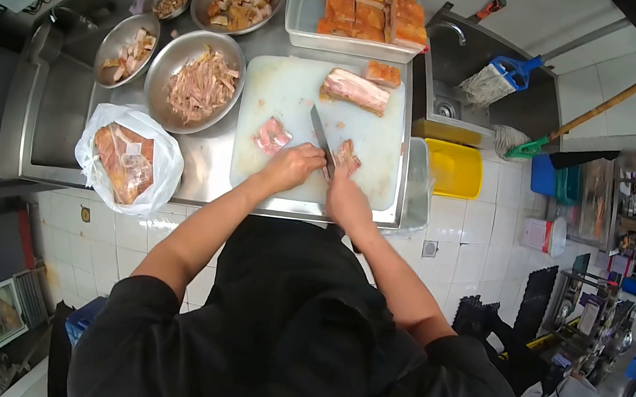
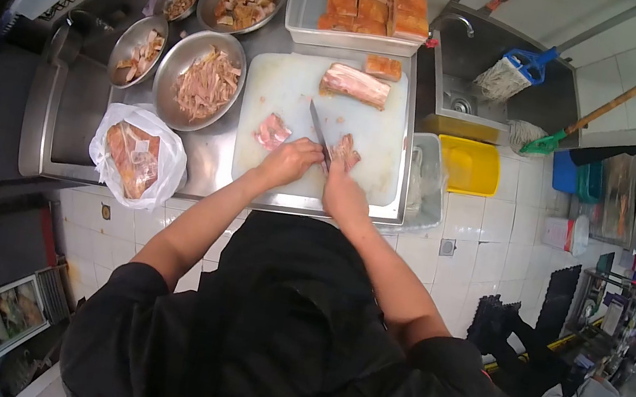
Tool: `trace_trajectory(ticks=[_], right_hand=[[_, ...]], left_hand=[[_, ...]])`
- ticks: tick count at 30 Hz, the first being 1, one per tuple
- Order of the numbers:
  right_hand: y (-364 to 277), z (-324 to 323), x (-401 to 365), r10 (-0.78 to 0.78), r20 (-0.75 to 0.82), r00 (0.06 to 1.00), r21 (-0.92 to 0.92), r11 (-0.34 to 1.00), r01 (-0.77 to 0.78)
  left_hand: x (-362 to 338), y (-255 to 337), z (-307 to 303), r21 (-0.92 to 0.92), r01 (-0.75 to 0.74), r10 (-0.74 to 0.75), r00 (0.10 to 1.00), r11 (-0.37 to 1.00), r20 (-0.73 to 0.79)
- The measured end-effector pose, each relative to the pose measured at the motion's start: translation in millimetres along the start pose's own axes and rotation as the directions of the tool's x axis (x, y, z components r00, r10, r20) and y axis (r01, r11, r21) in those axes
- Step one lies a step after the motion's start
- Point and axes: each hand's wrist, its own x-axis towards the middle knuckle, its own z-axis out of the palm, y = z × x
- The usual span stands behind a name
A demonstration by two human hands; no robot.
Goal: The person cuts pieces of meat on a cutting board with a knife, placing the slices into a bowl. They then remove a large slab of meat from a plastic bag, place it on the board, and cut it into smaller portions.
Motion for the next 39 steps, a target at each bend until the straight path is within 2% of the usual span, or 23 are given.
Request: trace_trajectory(ticks=[3,5,9,10,11,12,13,14,15,17,18,20,21,24,25,26,27,29,30,31,33,37,39], right_hand=[[-4,-14,14,-0.009,-0.04,0.999,0.076,0.997,0.012],[-9,-32,4,-0.056,0.069,0.996,0.028,0.998,0.055],[4,9,23,0.039,0.093,0.995,0.036,0.998,-0.043],[24,27,46,-0.167,-0.159,0.973,0.005,0.986,0.169],[35,43,50,-0.346,-0.386,0.855,-0.064,0.935,0.349],[28,34,37,-0.34,-0.391,0.855,-0.059,0.937,0.345],[10,3,27,-0.215,-0.216,0.952,0.072,0.969,0.235],[0,-13,21,-0.093,-0.004,0.996,0.178,0.98,0.093],[5,1,24,-0.095,0.003,0.995,0.181,0.979,0.093],[18,36,36,-0.24,-0.314,0.919,0.028,0.965,0.262],[14,21,41,-0.242,-0.315,0.918,0.029,0.964,0.264],[-6,-27,43,-0.107,0.074,0.991,0.126,0.987,0.098],[-9,-34,40,-0.12,0.068,0.99,0.129,0.985,0.11],[-5,-32,20,-0.064,0.048,0.997,0.184,0.981,0.054],[0,-25,12,-0.142,-0.051,0.988,0.18,0.972,0.149],[4,-19,5,-0.215,-0.15,0.965,0.167,0.957,0.239],[5,-14,0,-0.211,-0.147,0.966,0.169,0.957,0.235],[6,-7,-9,-0.129,0.05,0.99,0.178,0.977,0.118],[9,1,-11,-0.174,-0.042,0.984,0.098,0.979,0.177],[14,2,-10,-0.173,-0.044,0.984,0.095,0.98,0.177],[18,2,-9,-0.113,-0.061,0.992,0.081,0.99,0.118],[15,-11,-10,-0.058,-0.121,0.991,0.032,0.998,0.062],[9,-19,-15,-0.117,-0.1,0.988,-0.004,0.993,0.117]], left_hand=[[-2,2,-3,-0.013,-0.006,0.006,1.0,1.0,0.004],[2,2,-5,-0.009,0.021,-0.02,1.0,1.0,0.02],[0,-1,-2,0.012,0.002,-0.001,0.999,1.0,-0.033],[0,-2,-2,0.026,-0.031,0.032,0.999,0.999,-0.039],[-9,2,0,0.02,-0.024,0.025,0.999,0.999,-0.027],[-11,3,1,0.009,-0.016,0.016,1.0,1.0,-0.01],[0,-4,-3,0.015,-0.017,0.017,1.0,1.0,-0.014],[1,-3,-3,0.027,-0.014,0.013,1.0,1.0,0.02],[-2,-1,-3,0.027,-0.006,0.006,1.0,1.0,0.023],[0,0,-3,0.04,-0.021,0.022,0.999,0.999,-0.038],[4,-1,-4,0.043,-0.021,0.022,0.999,0.999,-0.038],[4,4,-11,0.03,-0.004,0.004,1.0,1.0,-0.001],[6,7,-16,0.044,-0.006,0.006,1.0,0.999,-0.002],[0,12,-27,-0.095,0.128,-0.138,0.984,0.987,-0.111],[-3,6,-35,-0.126,0.329,-0.35,0.912,0.936,-0.215],[-6,0,-42,-0.179,0.509,-0.539,0.785,0.842,-0.305],[-7,2,-53,-0.18,0.51,-0.541,0.785,0.841,-0.3],[-4,9,-77,0.208,0.555,-0.497,0.823,0.805,-0.274],[-5,6,-75,0.203,0.64,-0.595,0.766,0.741,-0.242],[-5,4,-72,0.201,0.639,-0.594,0.767,0.743,-0.244],[-7,7,-65,0.1,0.522,-0.522,0.853,0.847,-0.029],[-11,19,-38,0.054,0.411,-0.412,0.911,0.91,0.004],[-12,23,-29,-0.009,0.381,-0.381,0.924,0.925,-0.03]])
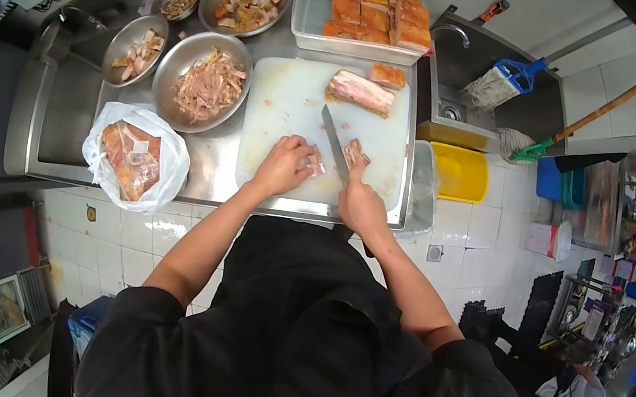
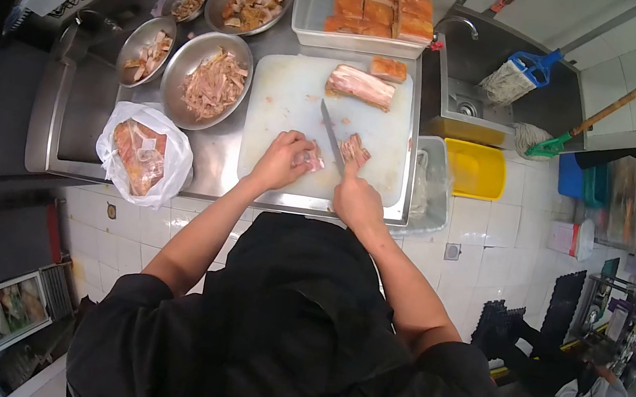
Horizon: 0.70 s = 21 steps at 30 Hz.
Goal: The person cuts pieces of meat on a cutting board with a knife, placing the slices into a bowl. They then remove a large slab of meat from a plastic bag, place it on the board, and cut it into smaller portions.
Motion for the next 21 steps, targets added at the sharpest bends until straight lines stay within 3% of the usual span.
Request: trace_trajectory(ticks=[6,13,15,19,20,21], right_hand=[[-12,3,-1,-0.026,0.127,0.992,-0.102,0.994,0.039],[-22,14,5,0.024,0.181,0.983,-0.058,0.998,-0.014],[-9,42,25,-0.01,0.079,0.997,0.021,1.0,0.008],[7,35,60,-0.13,-0.019,0.991,0.112,0.985,0.132],[19,41,64,-0.323,-0.294,0.9,-0.065,0.946,0.318],[28,46,62,-0.51,-0.497,0.702,-0.279,0.86,0.426]], left_hand=[[0,7,8,0.121,-0.038,0.038,0.999,0.992,0.007],[0,-1,11,0.077,-0.066,0.068,0.997,0.995,-0.027],[-1,-2,10,0.044,-0.096,0.097,0.995,0.994,-0.022],[10,-1,0,0.07,-0.124,0.124,0.992,0.99,0.011],[10,0,0,0.101,-0.066,0.061,0.997,0.993,0.055],[6,2,1,0.13,-0.006,-0.008,0.995,0.992,0.103]])
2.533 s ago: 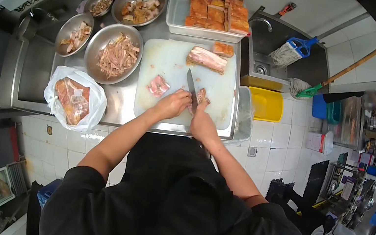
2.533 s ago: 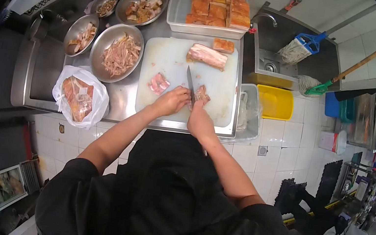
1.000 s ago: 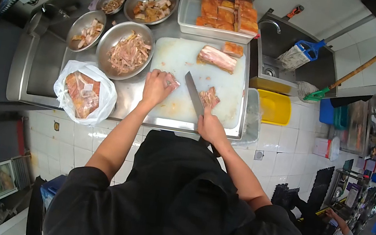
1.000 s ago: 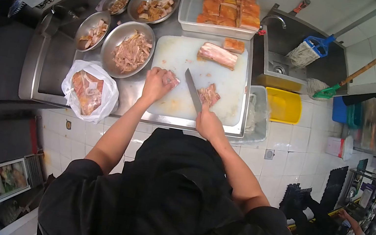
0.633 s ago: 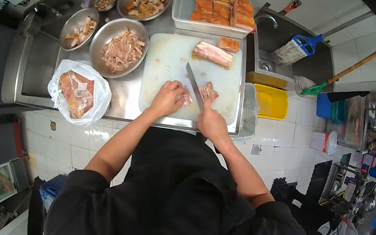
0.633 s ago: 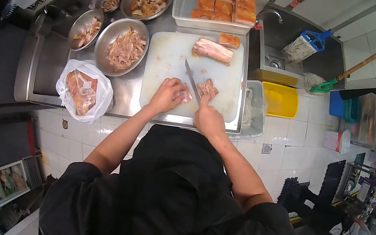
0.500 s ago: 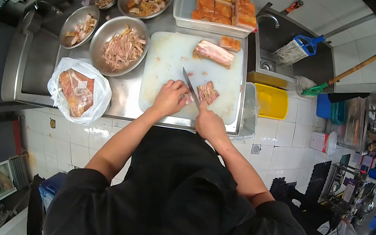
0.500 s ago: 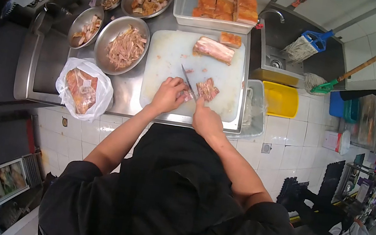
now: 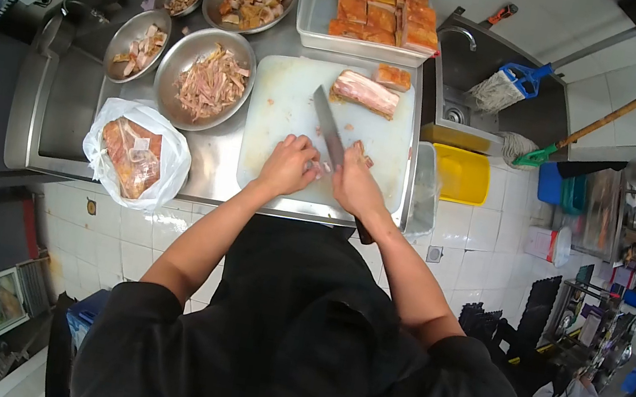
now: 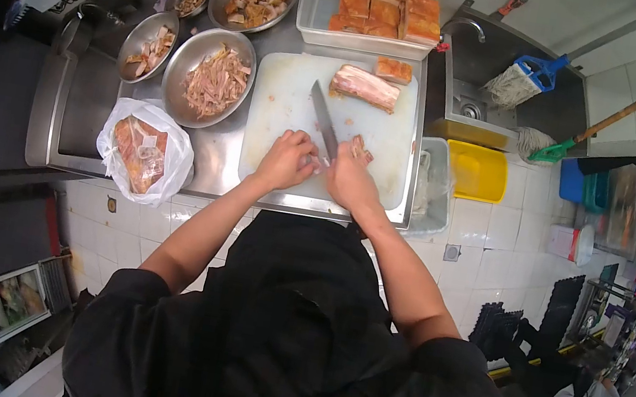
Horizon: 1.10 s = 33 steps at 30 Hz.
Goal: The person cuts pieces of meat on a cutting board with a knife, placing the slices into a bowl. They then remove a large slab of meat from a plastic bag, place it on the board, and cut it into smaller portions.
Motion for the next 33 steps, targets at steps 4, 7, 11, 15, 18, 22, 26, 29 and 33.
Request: trace_trajectory(ticks=[4,7,11,15,18,22,26,29,33], right_hand=[[-23,-84,24,0.442,0.512,0.737,0.186,0.78,-0.597],[-12,-85,13,0.456,0.513,0.728,0.168,0.778,-0.606],[-16,-92,8,0.44,0.538,0.719,0.173,0.777,-0.605],[-13,-84,-4,0.414,0.552,0.724,0.195,0.78,-0.595],[-12,-82,-10,0.394,0.583,0.711,0.19,0.785,-0.59],[-18,-79,-15,0.364,0.594,0.717,0.215,0.787,-0.578],[-21,-75,-16,0.317,0.638,0.701,0.187,0.82,-0.541],[-24,-71,-19,0.29,0.652,0.7,0.177,0.841,-0.512],[-26,-69,-18,0.277,0.68,0.679,0.155,0.851,-0.502]], left_hand=[[8,18,11,0.027,-0.015,0.019,0.988,1.0,-0.151],[17,24,19,0.177,-0.028,0.025,1.0,0.984,0.015],[16,16,26,0.223,-0.09,0.084,0.996,0.971,0.034],[18,7,4,0.085,-0.043,0.047,0.998,0.995,-0.043],[25,-11,-12,-0.344,0.166,-0.27,0.921,0.924,-0.28],[36,-42,-60,-0.576,0.297,-0.527,0.801,0.762,-0.284],[51,-69,-105,-0.816,0.118,-0.622,0.71,0.567,-0.33],[67,-103,-145,-0.875,-0.027,-0.671,0.63,0.484,-0.391],[104,-152,-227,-0.801,-0.149,-0.676,0.461,0.58,-0.574]])
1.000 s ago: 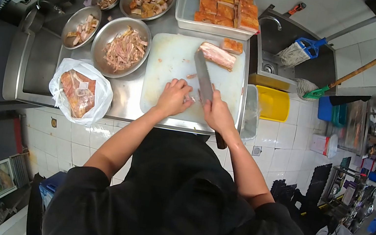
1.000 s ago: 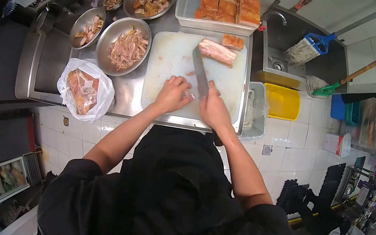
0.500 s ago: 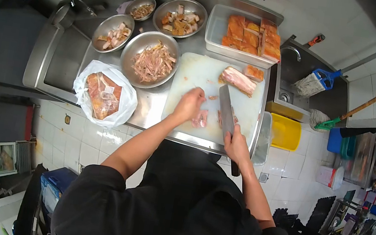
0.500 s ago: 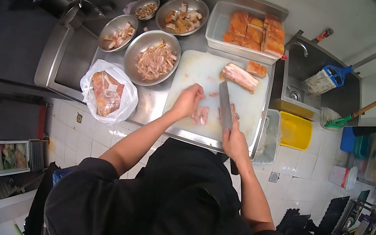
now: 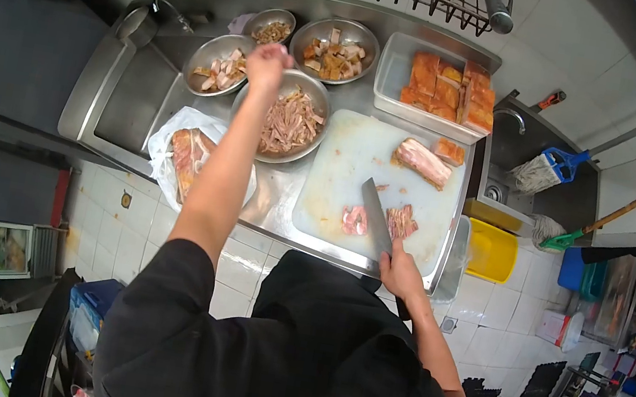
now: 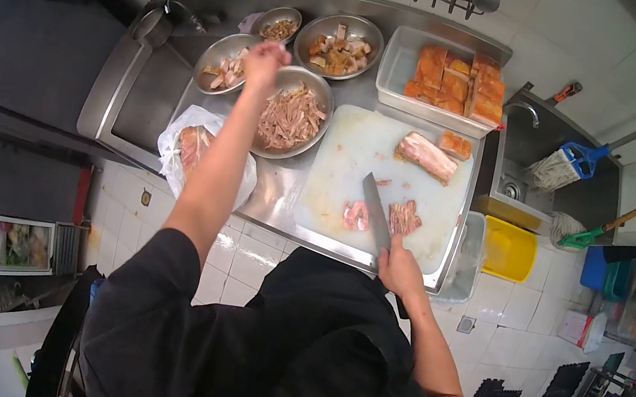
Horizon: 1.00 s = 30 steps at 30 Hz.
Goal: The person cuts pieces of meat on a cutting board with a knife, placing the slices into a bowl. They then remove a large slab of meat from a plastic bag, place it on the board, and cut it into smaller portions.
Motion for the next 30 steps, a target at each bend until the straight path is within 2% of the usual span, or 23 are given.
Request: trace_trajectory(ticks=[5,11,23,30], right_hand=[[-3,-1,1,-0.004,-0.024,1.0,-0.008,1.0,0.003],[-2,-4,0,0.026,-0.041,0.999,-0.007,1.0,-0.026],[3,-6,2,0.025,-0.016,1.0,-0.011,1.0,-0.025],[6,-4,0,-0.006,-0.025,1.0,-0.029,1.0,0.005]], left_hand=[[29,34,4,-0.013,-0.024,0.024,1.0,1.0,-0.005],[18,4,-4,0.057,0.074,-0.074,0.997,0.996,0.003],[-4,6,-19,0.194,0.056,-0.057,0.998,0.979,-0.002],[-5,-2,-3,0.139,0.044,-0.043,0.999,0.989,-0.005]])
